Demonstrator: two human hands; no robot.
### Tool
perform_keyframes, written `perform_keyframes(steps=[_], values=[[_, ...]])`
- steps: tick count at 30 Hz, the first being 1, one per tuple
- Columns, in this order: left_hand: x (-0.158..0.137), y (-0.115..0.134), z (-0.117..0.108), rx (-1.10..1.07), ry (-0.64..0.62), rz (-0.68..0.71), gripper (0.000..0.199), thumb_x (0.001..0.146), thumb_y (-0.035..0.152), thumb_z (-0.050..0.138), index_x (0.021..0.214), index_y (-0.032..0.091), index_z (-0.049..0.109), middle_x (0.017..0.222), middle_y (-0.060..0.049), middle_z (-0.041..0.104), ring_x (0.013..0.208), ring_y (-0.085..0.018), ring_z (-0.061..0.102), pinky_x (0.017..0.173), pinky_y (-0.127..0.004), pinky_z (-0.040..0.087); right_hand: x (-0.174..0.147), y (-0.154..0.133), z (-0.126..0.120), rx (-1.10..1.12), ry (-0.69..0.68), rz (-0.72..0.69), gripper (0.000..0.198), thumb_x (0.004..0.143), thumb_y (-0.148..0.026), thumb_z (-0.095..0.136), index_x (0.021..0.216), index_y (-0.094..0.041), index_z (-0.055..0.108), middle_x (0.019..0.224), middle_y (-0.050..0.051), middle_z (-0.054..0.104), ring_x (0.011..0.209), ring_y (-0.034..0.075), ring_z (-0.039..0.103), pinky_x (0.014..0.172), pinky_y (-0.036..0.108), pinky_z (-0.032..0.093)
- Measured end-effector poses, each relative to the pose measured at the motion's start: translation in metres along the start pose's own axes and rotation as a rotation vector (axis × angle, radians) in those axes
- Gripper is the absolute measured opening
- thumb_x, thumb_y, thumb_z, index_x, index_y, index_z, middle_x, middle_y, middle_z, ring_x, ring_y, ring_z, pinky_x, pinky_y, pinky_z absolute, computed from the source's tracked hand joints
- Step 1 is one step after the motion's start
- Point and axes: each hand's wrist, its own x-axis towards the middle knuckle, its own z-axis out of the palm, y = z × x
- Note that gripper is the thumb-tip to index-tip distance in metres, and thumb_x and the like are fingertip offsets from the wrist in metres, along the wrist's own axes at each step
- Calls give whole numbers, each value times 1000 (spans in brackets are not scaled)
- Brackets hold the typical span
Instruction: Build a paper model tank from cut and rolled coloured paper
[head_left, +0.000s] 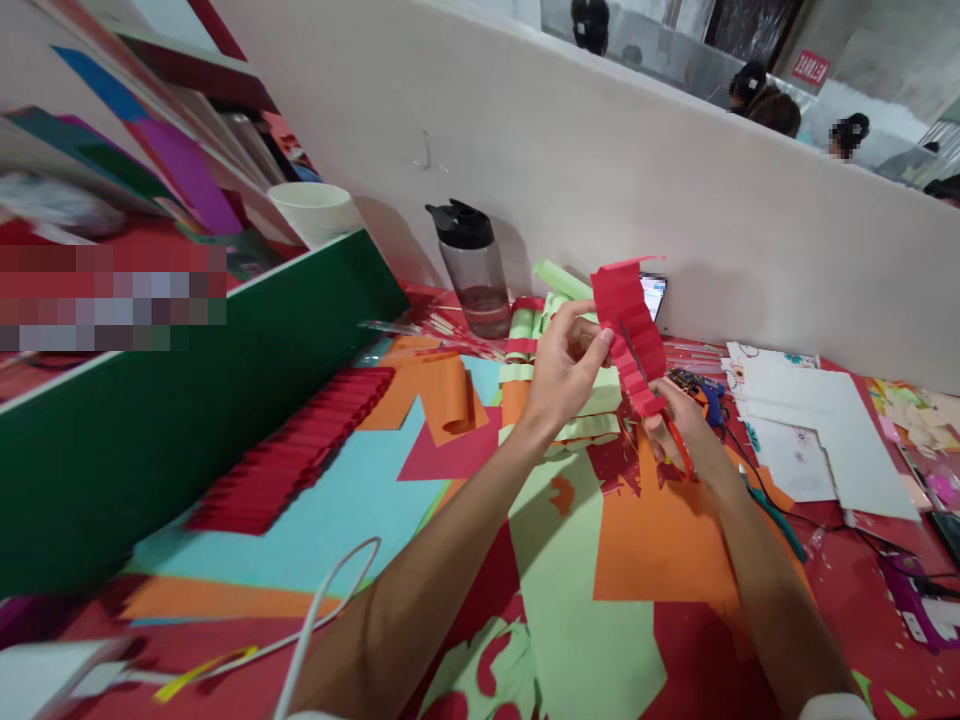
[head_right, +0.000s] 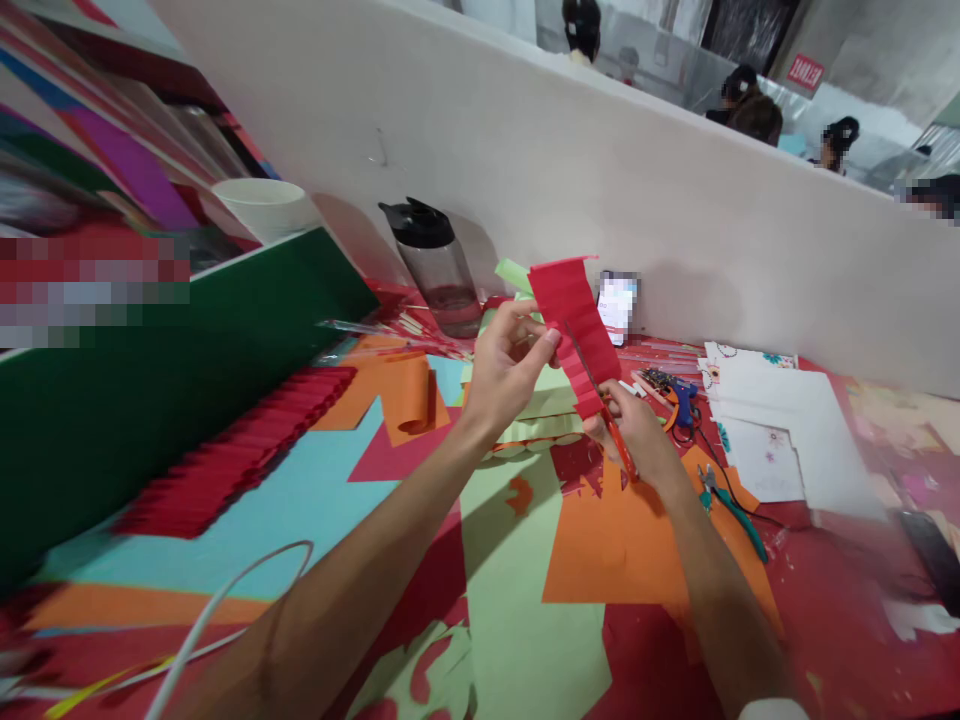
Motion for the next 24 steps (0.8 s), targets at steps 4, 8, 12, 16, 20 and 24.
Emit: perform_keyframes(steps=[4,8,12,16,20,24], values=[[-1,1,2,-20,-12,-22,34,91,43,74,114,22,59,75,3,65,59,-12,64,59,-26,54,-1,0,0,11,2,17,61,84,-79,64,102,-21,58,55,-8,44,50,15,51,46,24,37],[-2,1,3,-21,4,-12,35,91,45,74,113,23,59,72,4,65,59,-13,64,60,-26,54,-2,0,2,28,23,51,58,85,-77,66,100,-22,59,58,-9,46,40,10,43,39,23,31],[-3,2,4,-19,22,-19,36,91,47,73,113,23,59,72,4,65,61,-13,64,61,-26,54,-1,-3,5,37,42,68,57,86,-77,66,99,-21,59,59,-8,46,38,9,42,37,23,31],[-4,2,5,-34,1,-45,38,91,47,74,116,23,59,73,4,66,63,-12,64,62,-25,53,0,-1,5,27,36,30,63,82,-82,65,97,-21,56,62,-7,48,42,9,45,40,23,35],[-5,2,6,-69,-51,-68,41,90,46,75,118,23,57,75,3,66,63,-11,62,61,-23,51,-1,6,3,55,18,-11,68,80,-86,61,100,-22,54,65,-7,49,45,10,49,42,23,39],[-7,1,7,-94,-70,-74,43,90,48,76,119,24,57,76,3,66,66,-12,62,62,-24,52,-1,8,4,69,40,-12,66,82,-83,63,101,-21,55,65,-7,50,43,10,48,41,22,38]])
